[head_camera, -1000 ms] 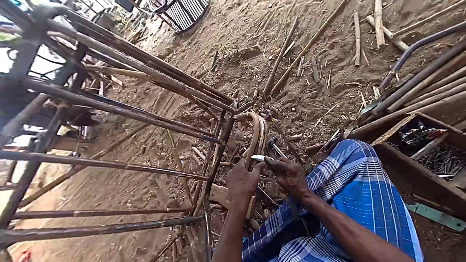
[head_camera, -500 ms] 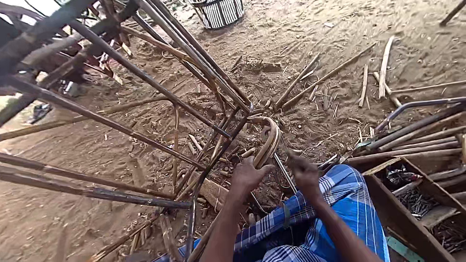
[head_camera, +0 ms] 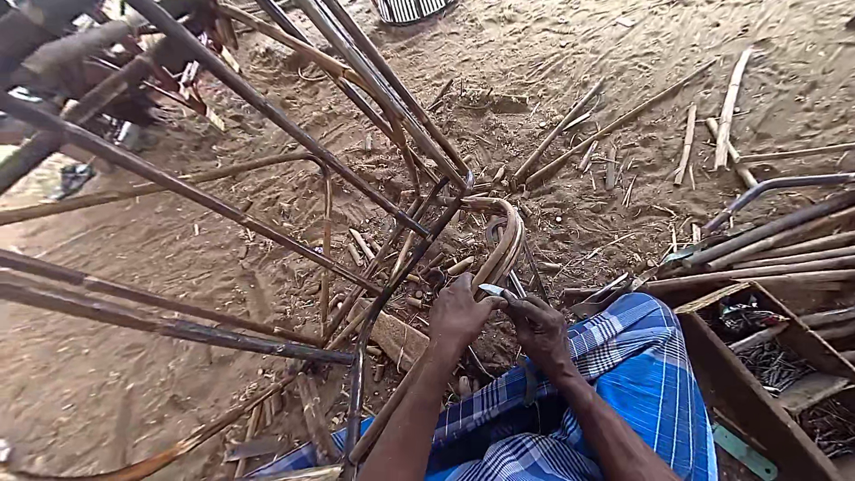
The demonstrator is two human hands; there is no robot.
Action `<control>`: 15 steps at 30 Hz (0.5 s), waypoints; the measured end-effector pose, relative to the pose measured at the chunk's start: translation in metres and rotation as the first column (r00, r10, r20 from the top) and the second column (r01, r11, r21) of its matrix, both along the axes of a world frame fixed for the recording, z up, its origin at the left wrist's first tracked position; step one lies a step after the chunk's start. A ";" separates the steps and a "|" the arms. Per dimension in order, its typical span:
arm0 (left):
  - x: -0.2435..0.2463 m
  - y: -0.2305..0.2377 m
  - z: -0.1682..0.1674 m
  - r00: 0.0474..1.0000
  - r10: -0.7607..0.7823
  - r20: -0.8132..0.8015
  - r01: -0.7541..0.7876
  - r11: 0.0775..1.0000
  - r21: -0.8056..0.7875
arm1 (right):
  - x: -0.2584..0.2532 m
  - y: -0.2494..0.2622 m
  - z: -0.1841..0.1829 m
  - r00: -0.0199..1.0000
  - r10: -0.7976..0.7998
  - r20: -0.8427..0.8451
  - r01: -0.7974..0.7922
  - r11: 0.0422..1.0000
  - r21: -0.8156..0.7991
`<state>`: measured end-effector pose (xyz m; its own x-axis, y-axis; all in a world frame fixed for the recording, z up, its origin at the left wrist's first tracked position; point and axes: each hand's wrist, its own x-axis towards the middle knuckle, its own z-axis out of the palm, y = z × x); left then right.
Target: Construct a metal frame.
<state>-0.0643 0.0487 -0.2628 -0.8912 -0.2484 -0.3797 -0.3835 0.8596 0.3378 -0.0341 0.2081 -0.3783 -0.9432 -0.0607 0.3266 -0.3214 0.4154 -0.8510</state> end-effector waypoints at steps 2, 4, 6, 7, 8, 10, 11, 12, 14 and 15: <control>0.000 0.008 0.003 1.000 0.022 -0.014 -0.023 0.992 -0.124 | 0.000 -0.004 -0.001 0.998 -0.068 0.006 0.068 0.998 0.001; -0.002 0.018 0.005 0.998 0.042 -0.036 -0.049 0.970 -0.238 | -0.002 -0.011 0.003 0.988 -0.149 0.048 0.150 0.989 -0.005; -0.003 0.025 0.008 0.998 0.058 -0.038 -0.067 0.949 -0.309 | -0.010 -0.014 0.015 0.955 -0.228 0.187 0.238 0.971 -0.030; -0.005 0.027 0.009 0.997 0.067 -0.036 -0.075 0.943 -0.323 | -0.025 -0.007 0.020 0.905 -0.282 0.319 0.320 0.945 -0.073; -0.005 0.028 0.009 0.997 0.077 -0.032 -0.083 0.941 -0.329 | -0.051 0.009 0.020 0.811 -0.342 0.475 0.453 0.880 -0.142; 0.001 0.029 0.006 0.995 0.097 -0.026 -0.100 0.944 -0.316 | -0.114 0.056 -0.003 0.696 -0.397 0.599 0.641 0.720 -0.268; 0.001 0.027 0.005 0.995 0.095 -0.026 -0.099 0.948 -0.301 | -0.135 0.074 -0.005 0.726 -0.386 0.569 0.627 0.711 -0.318; -0.001 0.023 0.006 0.996 0.084 -0.026 -0.088 0.955 -0.284 | -0.145 0.086 0.002 0.789 -0.358 0.499 0.562 0.748 -0.352; 0.001 0.018 0.005 0.997 0.061 -0.047 -0.069 0.979 -0.193 | -0.133 0.093 0.029 0.901 -0.300 0.312 0.390 0.875 -0.287; 0.004 0.015 0.005 0.997 0.042 -0.071 -0.050 0.993 -0.109 | -0.114 0.086 0.037 0.932 -0.260 0.252 0.323 0.913 -0.251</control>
